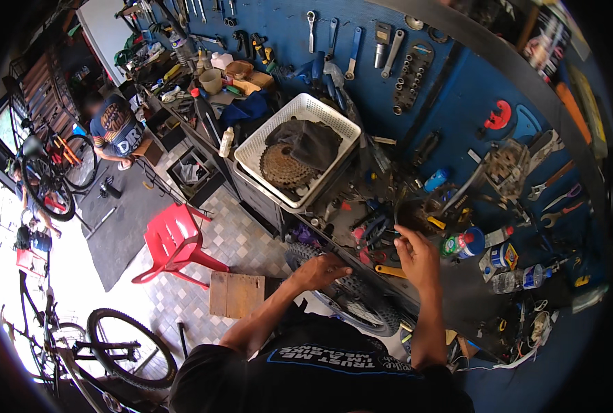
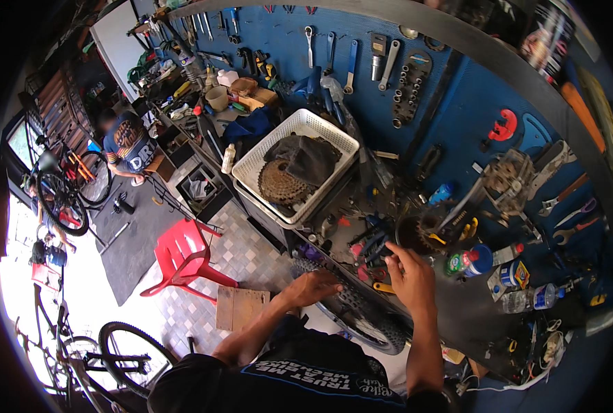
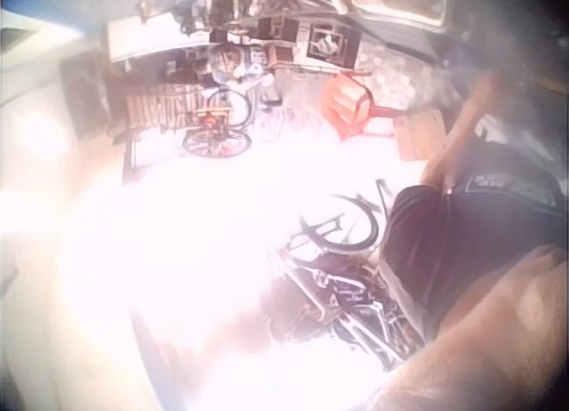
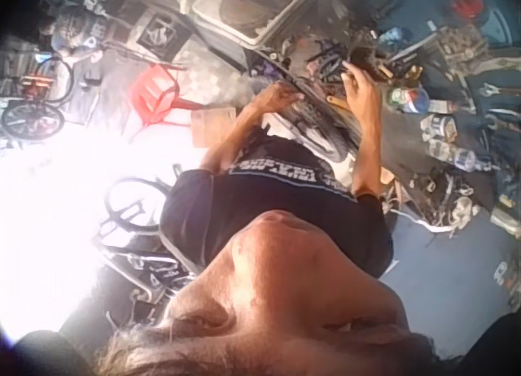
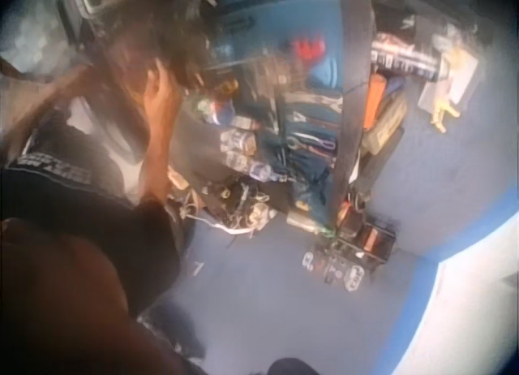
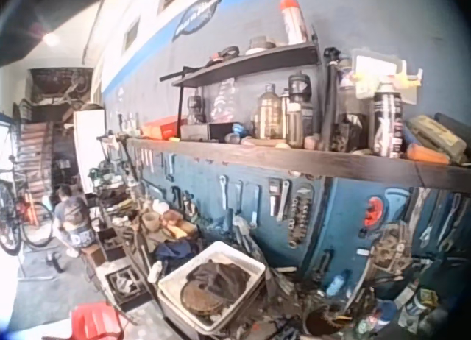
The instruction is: The person works on a bicycle mounted on a stand in a workshop. They retrieve a screwdriver from a wall rack, then use it to adjust the rear derailleur and brake caliper area while rotating the crank and checking cable tension.
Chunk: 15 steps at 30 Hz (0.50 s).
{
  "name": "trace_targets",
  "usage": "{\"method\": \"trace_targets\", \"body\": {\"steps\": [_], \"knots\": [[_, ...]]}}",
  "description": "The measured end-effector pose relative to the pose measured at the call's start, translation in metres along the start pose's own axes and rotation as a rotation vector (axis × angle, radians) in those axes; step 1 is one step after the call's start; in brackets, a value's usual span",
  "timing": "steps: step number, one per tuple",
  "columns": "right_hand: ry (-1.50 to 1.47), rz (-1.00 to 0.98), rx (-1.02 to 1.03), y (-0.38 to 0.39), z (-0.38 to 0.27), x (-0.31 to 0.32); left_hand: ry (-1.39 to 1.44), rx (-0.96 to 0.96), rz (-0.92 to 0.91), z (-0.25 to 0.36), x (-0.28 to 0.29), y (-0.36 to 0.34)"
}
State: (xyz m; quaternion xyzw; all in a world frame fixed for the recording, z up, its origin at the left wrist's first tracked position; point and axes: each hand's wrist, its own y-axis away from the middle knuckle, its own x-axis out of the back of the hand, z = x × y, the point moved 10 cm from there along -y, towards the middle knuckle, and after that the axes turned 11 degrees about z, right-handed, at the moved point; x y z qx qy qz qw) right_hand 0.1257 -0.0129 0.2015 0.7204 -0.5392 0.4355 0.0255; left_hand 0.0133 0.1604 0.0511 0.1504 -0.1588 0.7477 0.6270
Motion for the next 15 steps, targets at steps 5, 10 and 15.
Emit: {"method": "trace_targets", "body": {"steps": [5,10,15], "knots": [[-0.114,0.027,-0.050,-0.086,-0.027,-0.062,-0.002,0.035,0.051,-0.061,0.091,-0.006],[-0.017,0.239,0.076,-0.208,-0.016,-0.131,-0.003,0.199,0.181,-0.114,0.181,0.015],[0.163,0.216,-0.121,-0.324,0.059,-0.215,-0.047,0.334,0.231,-0.149,0.219,0.049]]}}
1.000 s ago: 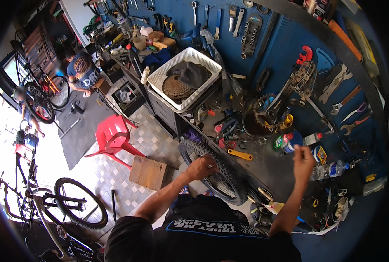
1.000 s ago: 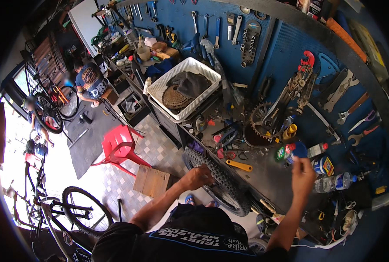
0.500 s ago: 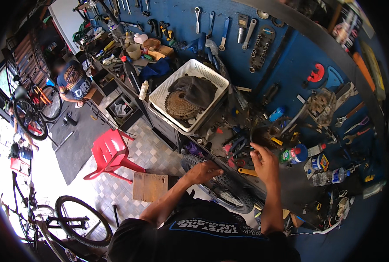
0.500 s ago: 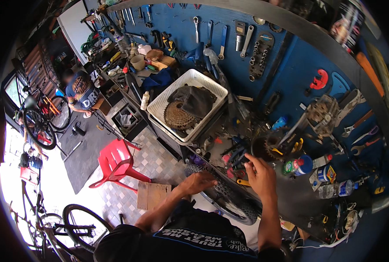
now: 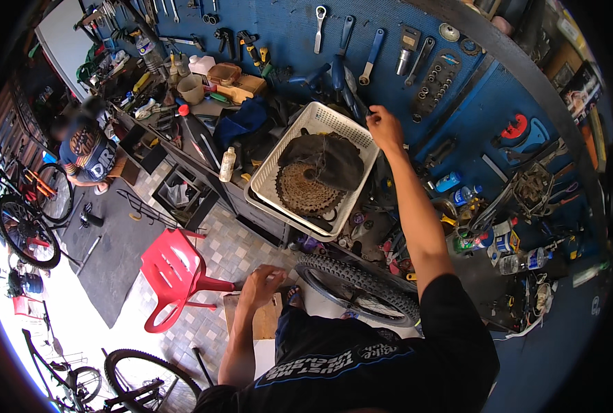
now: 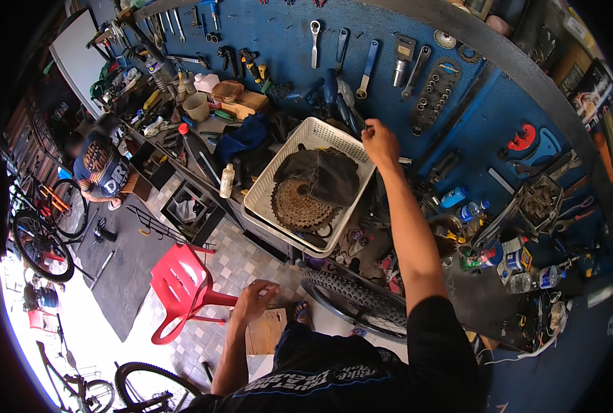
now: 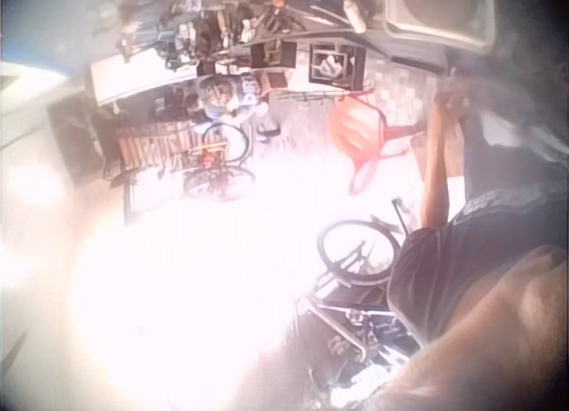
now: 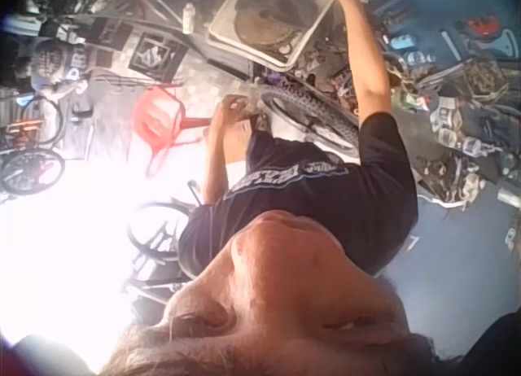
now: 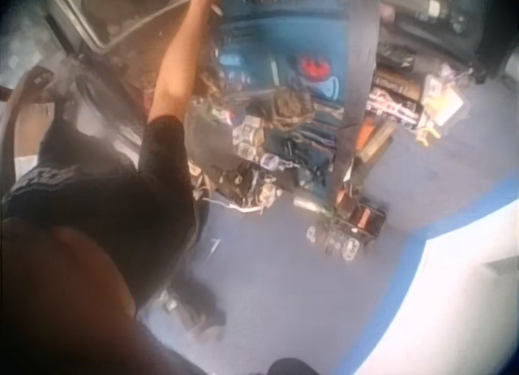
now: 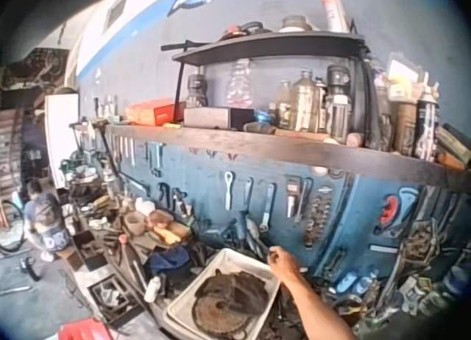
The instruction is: The person works on a bicycle mounted on a stand in a workshop. They retrieve a screwdriver from a wall rack, then use it to adjust the rear derailleur and brake caliper area while rotating the crank and checking cable tension.
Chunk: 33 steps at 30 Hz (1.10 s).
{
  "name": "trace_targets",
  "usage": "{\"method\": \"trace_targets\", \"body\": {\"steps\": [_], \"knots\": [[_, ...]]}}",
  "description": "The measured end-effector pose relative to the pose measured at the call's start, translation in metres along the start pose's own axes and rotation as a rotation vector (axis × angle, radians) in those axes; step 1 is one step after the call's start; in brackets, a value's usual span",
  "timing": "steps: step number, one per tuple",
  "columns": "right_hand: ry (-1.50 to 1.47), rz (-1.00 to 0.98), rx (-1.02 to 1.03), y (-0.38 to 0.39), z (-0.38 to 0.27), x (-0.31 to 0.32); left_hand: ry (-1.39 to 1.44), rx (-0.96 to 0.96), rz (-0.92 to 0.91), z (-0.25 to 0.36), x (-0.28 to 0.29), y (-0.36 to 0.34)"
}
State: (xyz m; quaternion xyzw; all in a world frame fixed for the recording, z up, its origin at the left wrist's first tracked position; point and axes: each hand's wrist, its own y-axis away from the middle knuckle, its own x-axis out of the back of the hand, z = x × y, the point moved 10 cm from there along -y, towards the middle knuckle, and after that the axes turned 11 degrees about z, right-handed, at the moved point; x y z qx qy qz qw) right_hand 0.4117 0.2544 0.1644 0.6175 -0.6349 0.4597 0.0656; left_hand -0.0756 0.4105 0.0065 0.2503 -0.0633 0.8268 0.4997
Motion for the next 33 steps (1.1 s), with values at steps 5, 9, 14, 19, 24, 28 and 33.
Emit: {"method": "trace_targets", "body": {"steps": [5,9,14,19,24,28,33], "knots": [[0.257,-0.137,-0.155,-0.022,-0.018,-0.066,0.017,0.099,0.115,-0.038,0.032,0.038],[0.309,-0.133,-0.136,-0.031,-0.005,-0.065,-0.049,0.118,0.139,-0.058,0.039,0.063],[0.239,-0.039,-0.161,-0.034,-0.010,-0.045,-0.081,0.168,0.118,-0.060,0.039,0.075],[0.233,-0.032,-0.140,-0.048,0.012,-0.019,-0.077,0.096,0.021,-0.059,0.024,0.051],[0.293,-0.088,-0.114,-0.044,0.008,-0.014,-0.047,0.031,-0.013,-0.046,0.025,0.018],[0.273,-0.141,-0.121,-0.037,-0.004,-0.023,-0.106,0.012,-0.003,-0.038,0.034,-0.001],[0.283,-0.125,-0.022,-0.032,-0.016,-0.034,-0.077,0.052,-0.030,-0.046,0.030,-0.006]]}}
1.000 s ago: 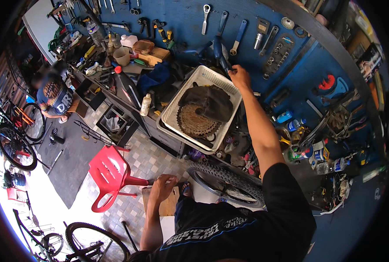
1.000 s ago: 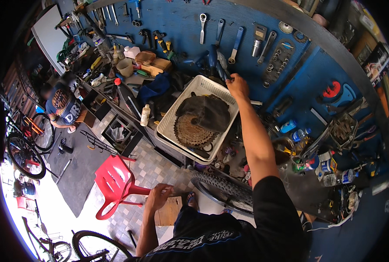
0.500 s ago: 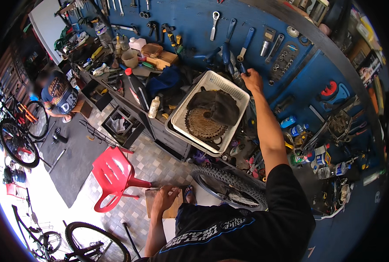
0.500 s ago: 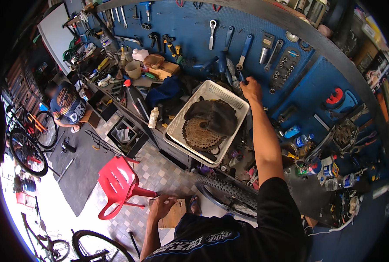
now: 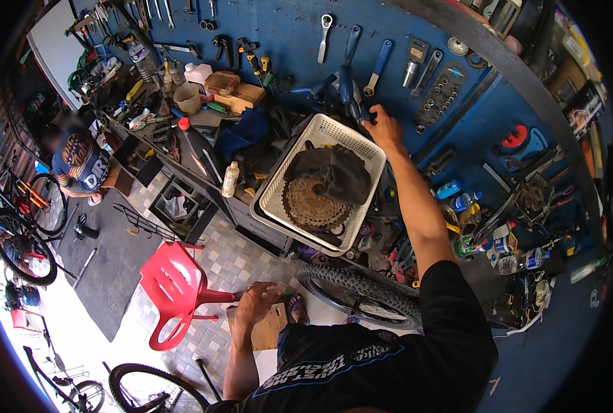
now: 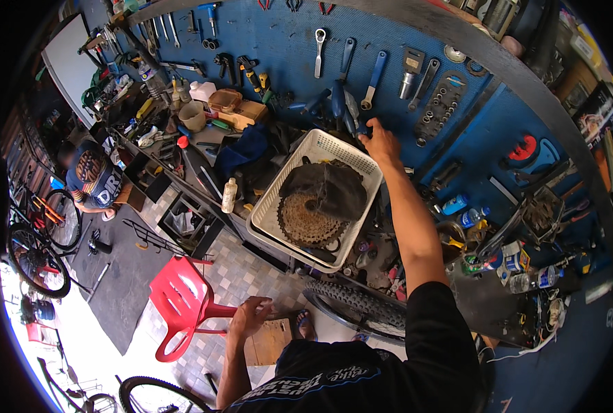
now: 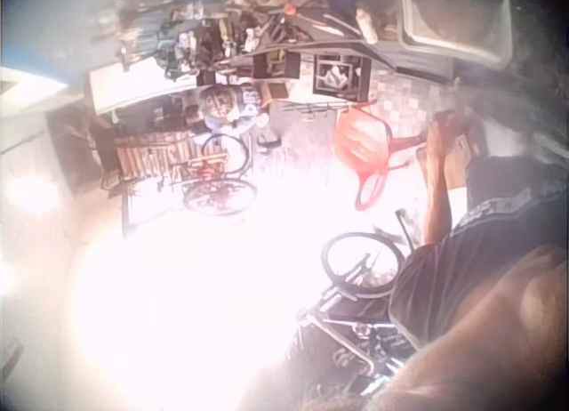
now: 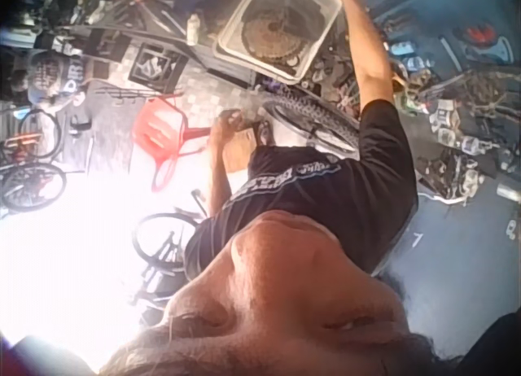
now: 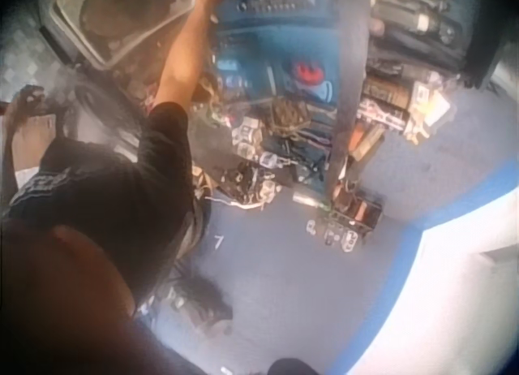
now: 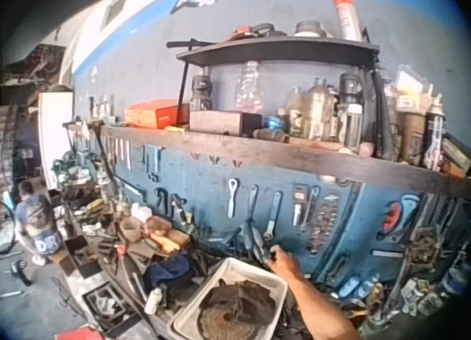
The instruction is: The person works on a bicycle mounted on a stand in a workshop. They retrieve a screwdriver from a wall rack, then use it to adjust the rear derailleur and brake caliper area while rotating the crank and checking cable tension.
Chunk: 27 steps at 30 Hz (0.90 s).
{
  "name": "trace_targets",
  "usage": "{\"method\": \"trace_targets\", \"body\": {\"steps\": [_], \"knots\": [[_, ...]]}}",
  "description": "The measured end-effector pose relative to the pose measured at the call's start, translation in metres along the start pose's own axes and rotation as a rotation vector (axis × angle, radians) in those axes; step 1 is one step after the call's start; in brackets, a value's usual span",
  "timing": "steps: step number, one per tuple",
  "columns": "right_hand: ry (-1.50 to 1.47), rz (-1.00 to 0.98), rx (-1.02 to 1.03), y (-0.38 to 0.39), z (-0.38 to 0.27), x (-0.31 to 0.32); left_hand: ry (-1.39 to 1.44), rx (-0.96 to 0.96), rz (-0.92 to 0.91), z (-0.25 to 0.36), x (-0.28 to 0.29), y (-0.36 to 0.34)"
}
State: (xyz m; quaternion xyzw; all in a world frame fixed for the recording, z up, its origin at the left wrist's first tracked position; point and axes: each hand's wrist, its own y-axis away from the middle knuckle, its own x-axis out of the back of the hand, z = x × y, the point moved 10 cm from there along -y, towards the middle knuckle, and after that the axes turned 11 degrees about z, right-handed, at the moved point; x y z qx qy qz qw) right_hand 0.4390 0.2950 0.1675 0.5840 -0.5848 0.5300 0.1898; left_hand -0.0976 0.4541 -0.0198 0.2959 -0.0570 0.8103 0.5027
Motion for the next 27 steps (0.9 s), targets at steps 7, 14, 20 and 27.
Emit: {"method": "trace_targets", "body": {"steps": [7,14,20,27], "knots": [[0.016,-0.071,0.071,0.003,-0.015,-0.026,0.005,-0.009,-0.045,-0.005,-0.010,-0.008],[0.043,-0.077,0.082,-0.008,-0.009,-0.040,-0.025,-0.029,-0.032,-0.004,0.001,-0.025],[0.060,0.084,0.139,-0.006,-0.015,-0.011,-0.034,-0.036,0.003,-0.002,0.015,-0.030],[-0.043,0.192,0.043,-0.011,-0.011,0.029,-0.027,0.010,-0.021,-0.018,0.010,-0.030]]}}
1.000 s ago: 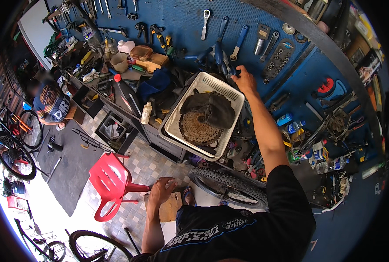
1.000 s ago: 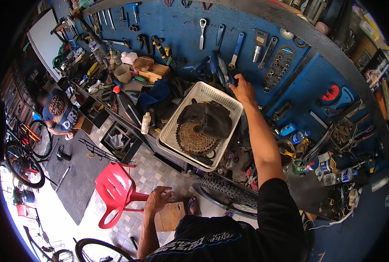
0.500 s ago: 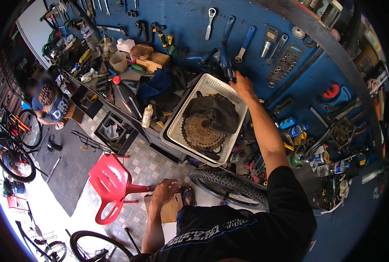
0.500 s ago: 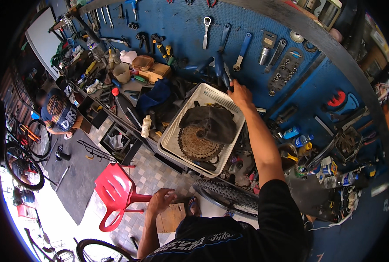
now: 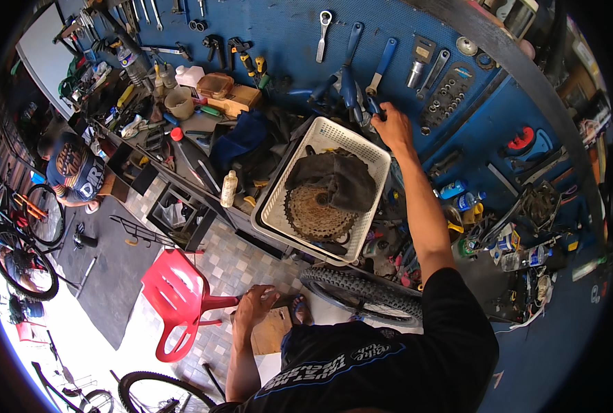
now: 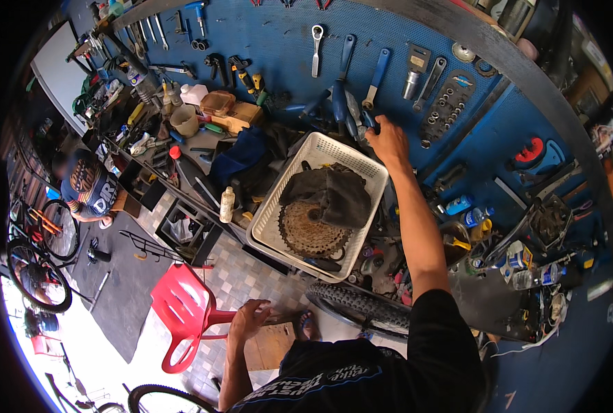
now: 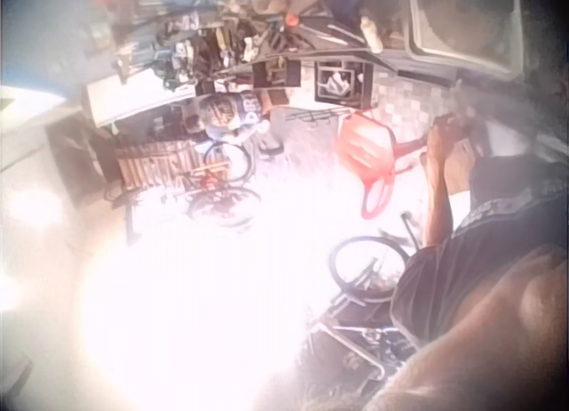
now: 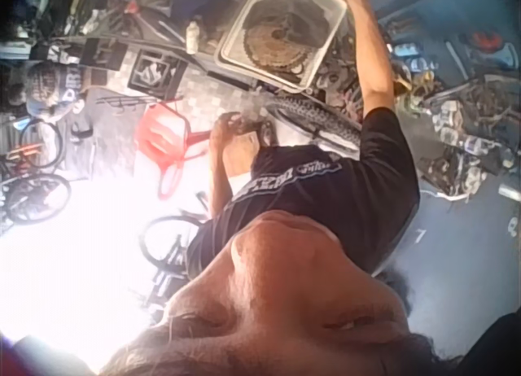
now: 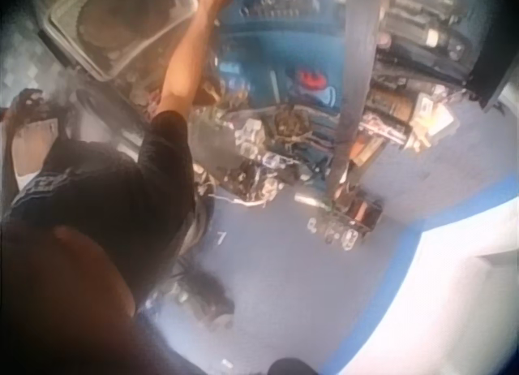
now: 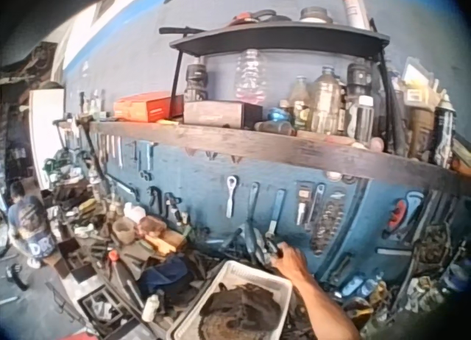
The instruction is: The person works on a bicycle mounted on a stand in a workshop. They retrieve a screwdriver from a wall rack, then use it to adjust the rear derailleur and brake caliper area while rotating the crank and checking cable tension.
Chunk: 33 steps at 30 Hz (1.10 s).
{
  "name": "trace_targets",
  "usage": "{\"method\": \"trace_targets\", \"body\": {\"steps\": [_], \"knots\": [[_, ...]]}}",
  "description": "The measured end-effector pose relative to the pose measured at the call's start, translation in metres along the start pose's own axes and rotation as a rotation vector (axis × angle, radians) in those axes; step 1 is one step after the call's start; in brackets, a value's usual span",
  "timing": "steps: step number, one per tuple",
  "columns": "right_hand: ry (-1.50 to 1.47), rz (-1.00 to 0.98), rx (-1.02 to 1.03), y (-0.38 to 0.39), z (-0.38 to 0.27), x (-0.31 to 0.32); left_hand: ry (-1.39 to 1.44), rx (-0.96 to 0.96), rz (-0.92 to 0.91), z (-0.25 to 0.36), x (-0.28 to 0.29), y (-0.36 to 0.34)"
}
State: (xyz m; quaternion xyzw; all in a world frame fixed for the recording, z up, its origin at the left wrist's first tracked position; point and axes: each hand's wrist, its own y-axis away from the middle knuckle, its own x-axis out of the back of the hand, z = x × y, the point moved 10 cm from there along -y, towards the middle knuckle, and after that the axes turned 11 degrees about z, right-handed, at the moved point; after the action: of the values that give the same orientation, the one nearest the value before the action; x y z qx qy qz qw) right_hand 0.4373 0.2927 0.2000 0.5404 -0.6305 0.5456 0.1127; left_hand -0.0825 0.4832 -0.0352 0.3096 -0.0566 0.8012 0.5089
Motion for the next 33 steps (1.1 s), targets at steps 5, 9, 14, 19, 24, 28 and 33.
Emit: {"method": "trace_targets", "body": {"steps": [5,9,14,19,24,28,33], "knots": [[0.029,-0.018,0.053,-0.001,-0.013,-0.002,-0.047,-0.061,0.035,0.005,0.005,-0.003],[0.075,-0.063,0.035,-0.001,-0.011,-0.015,-0.049,-0.046,0.027,0.009,0.007,-0.003],[0.007,-0.066,-0.032,-0.005,-0.009,-0.014,-0.025,-0.037,0.016,0.004,0.006,0.001],[0.051,-0.029,-0.023,-0.006,0.001,-0.016,-0.018,-0.010,-0.020,0.005,0.000,0.000],[0.056,-0.042,-0.016,-0.002,-0.010,-0.021,-0.048,0.004,-0.015,0.000,0.004,0.002],[0.057,-0.008,0.099,0.002,0.001,-0.027,-0.084,-0.020,-0.038,0.000,0.001,0.001],[-0.070,-0.213,-0.025,0.015,-0.014,-0.059,-0.092,-0.033,-0.021,-0.001,0.006,0.006]]}}
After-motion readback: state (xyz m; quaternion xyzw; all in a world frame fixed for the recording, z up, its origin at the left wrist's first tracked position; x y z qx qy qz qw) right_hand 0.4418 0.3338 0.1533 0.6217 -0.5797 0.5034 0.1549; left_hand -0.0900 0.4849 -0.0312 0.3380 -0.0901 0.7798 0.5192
